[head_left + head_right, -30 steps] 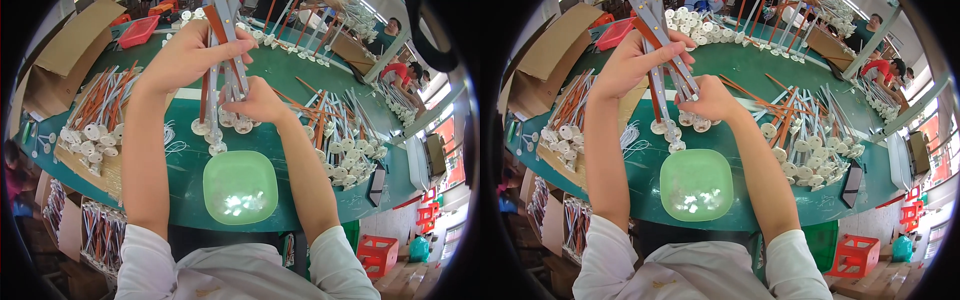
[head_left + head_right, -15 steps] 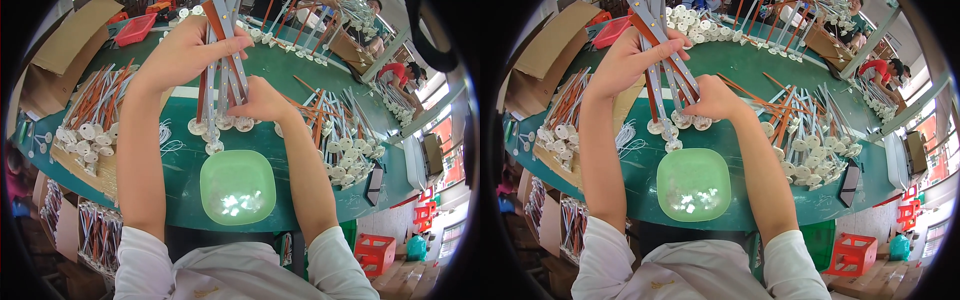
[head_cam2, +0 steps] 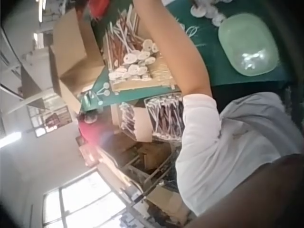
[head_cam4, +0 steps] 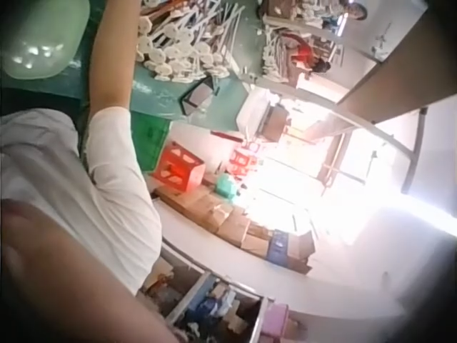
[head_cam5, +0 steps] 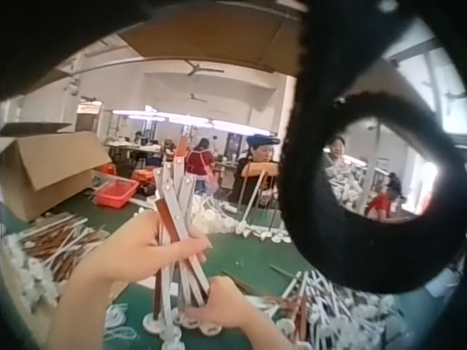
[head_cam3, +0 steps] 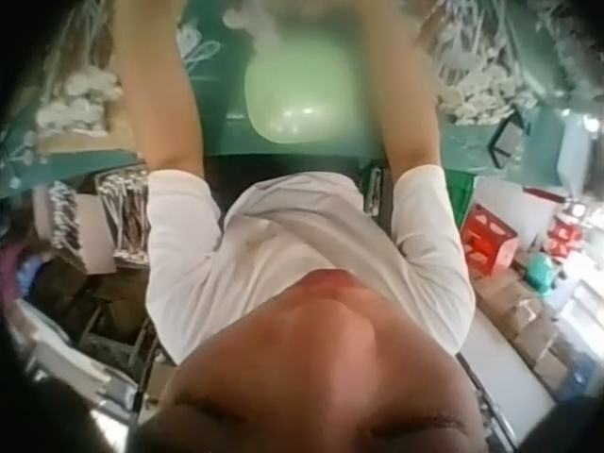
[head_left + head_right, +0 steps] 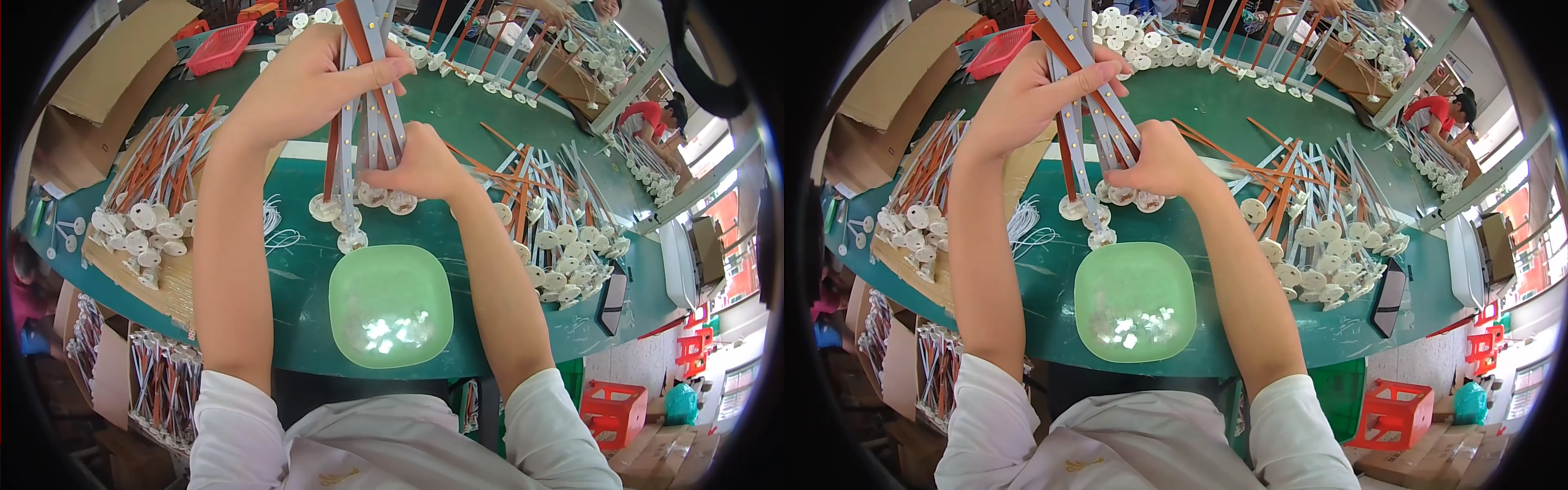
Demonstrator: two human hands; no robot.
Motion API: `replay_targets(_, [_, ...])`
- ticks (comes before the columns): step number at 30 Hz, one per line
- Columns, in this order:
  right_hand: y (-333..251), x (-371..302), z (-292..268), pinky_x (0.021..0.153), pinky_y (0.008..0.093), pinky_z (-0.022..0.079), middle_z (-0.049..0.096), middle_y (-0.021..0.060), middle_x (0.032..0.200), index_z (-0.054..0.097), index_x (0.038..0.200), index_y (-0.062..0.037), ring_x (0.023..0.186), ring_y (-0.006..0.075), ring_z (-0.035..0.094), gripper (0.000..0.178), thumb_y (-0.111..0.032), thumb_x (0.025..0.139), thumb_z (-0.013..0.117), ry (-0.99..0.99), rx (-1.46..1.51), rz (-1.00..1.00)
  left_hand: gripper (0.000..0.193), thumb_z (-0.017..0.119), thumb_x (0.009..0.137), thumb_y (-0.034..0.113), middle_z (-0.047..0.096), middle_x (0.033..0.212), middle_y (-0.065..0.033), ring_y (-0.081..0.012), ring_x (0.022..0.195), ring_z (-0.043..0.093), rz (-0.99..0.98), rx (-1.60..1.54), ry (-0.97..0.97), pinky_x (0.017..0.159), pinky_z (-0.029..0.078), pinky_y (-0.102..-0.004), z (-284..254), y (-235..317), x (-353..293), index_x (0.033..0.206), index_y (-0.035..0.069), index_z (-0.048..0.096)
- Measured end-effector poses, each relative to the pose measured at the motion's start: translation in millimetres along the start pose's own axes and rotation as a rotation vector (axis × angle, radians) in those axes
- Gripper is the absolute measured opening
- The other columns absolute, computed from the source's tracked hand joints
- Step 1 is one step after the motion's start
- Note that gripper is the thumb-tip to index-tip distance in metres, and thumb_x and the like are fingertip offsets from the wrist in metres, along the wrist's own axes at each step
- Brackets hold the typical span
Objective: The person is assembling LED light strips into white plastic bases at a factory workstation.
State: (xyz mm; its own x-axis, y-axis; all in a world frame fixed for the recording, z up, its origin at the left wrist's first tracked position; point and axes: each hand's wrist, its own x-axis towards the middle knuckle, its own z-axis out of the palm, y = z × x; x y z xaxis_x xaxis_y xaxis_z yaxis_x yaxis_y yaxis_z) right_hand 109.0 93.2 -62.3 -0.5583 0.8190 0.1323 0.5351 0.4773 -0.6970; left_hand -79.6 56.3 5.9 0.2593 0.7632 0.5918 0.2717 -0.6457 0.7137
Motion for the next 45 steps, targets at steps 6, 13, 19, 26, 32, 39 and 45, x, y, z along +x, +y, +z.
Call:
replay_targets(6, [1, -1, 0, 0.065, 0.0317, 0.051, 0.067, 0.0068, 0.074, 0.069, 0.087, -0.0009, 0.064, 0.0159, 0.062, 0.033, -0.023, 0.066, 0.081, -0.023, 0.037, -0.048, 0.031, 0.068, 0.090, 0.034, 0.072, 0.083, -0.0068, -0.0143, 0.080, 0.069, -0.011, 0.030, -0.004, 0.073, 0.052, -0.0293, 0, 4, -1, 0.099, 0.005, 0.070])
replay_targets(13, [4, 1, 0, 0.067, 0.0323, 0.051, 0.068, 0.0069, 0.078, 0.069, 0.090, -0.0009, 0.068, 0.0160, 0.062, 0.033, -0.021, 0.067, 0.081, -0.025, 0.081, -0.012, 0.030, 0.068, 0.089, 0.033, 0.072, 0.084, -0.0074, -0.0143, 0.080, 0.069, 0.003, -0.008, 0.002, 0.073, 0.052, -0.0294, 1, 2, 0, 0.100, 0.005, 0.070])
replay_targets(19, [1, -3, -2, 0.068, 0.0324, 0.051, 0.067, 0.0069, 0.077, 0.069, 0.089, -0.0008, 0.068, 0.0167, 0.062, 0.034, -0.022, 0.066, 0.082, -0.047, 0.122, -0.073, 0.031, 0.068, 0.090, 0.034, 0.072, 0.083, -0.0076, -0.0154, 0.080, 0.070, 0.007, -0.005, 0.007, 0.073, 0.053, -0.0302, 2, 2, 0, 0.099, 0.005, 0.070])
replay_targets(26, [0, -7, -22, 0.064, 0.0313, 0.050, 0.068, 0.0076, 0.077, 0.069, 0.090, 0.0003, 0.068, 0.0158, 0.062, 0.035, -0.016, 0.063, 0.083, -0.080, -0.003, -0.055, 0.035, 0.067, 0.089, 0.037, 0.072, 0.083, -0.0084, -0.0171, 0.077, 0.070, -0.005, 0.041, 0.002, 0.072, 0.053, -0.0310, -1, 0, 0, 0.098, 0.003, 0.072])
replay_targets(32, [6, -6, -24, 0.062, 0.0310, 0.050, 0.067, 0.0089, 0.075, 0.068, 0.086, 0.0024, 0.066, 0.0159, 0.061, 0.032, -0.015, 0.062, 0.081, -0.093, -0.087, -0.017, 0.039, 0.067, 0.089, 0.040, 0.073, 0.083, -0.0093, -0.0171, 0.076, 0.070, 0.040, 0.035, -0.015, 0.070, 0.053, -0.0309, 1, -2, 2, 0.101, 0.003, 0.072])
replay_targets(39, [13, -1, -21, 0.062, 0.0313, 0.049, 0.066, 0.0073, 0.072, 0.067, 0.080, 0.0021, 0.065, 0.0149, 0.061, 0.027, -0.015, 0.064, 0.079, -0.043, -0.216, -0.029, 0.036, 0.066, 0.090, 0.037, 0.072, 0.083, -0.0091, -0.0175, 0.077, 0.070, 0.043, 0.170, -0.022, 0.071, 0.053, -0.0306, 1, -4, 4, 0.102, 0.004, 0.072])
replay_targets(45, [2, -5, -9, 0.063, 0.0303, 0.049, 0.064, 0.0040, 0.071, 0.066, 0.079, 0.0012, 0.064, 0.0126, 0.059, 0.024, -0.015, 0.066, 0.076, 0.030, 0.033, -0.077, 0.034, 0.066, 0.090, 0.034, 0.073, 0.085, -0.0096, -0.0183, 0.080, 0.071, 0.033, 0.069, -0.016, 0.073, 0.054, -0.0300, 3, -6, 3, 0.104, 0.003, 0.071])
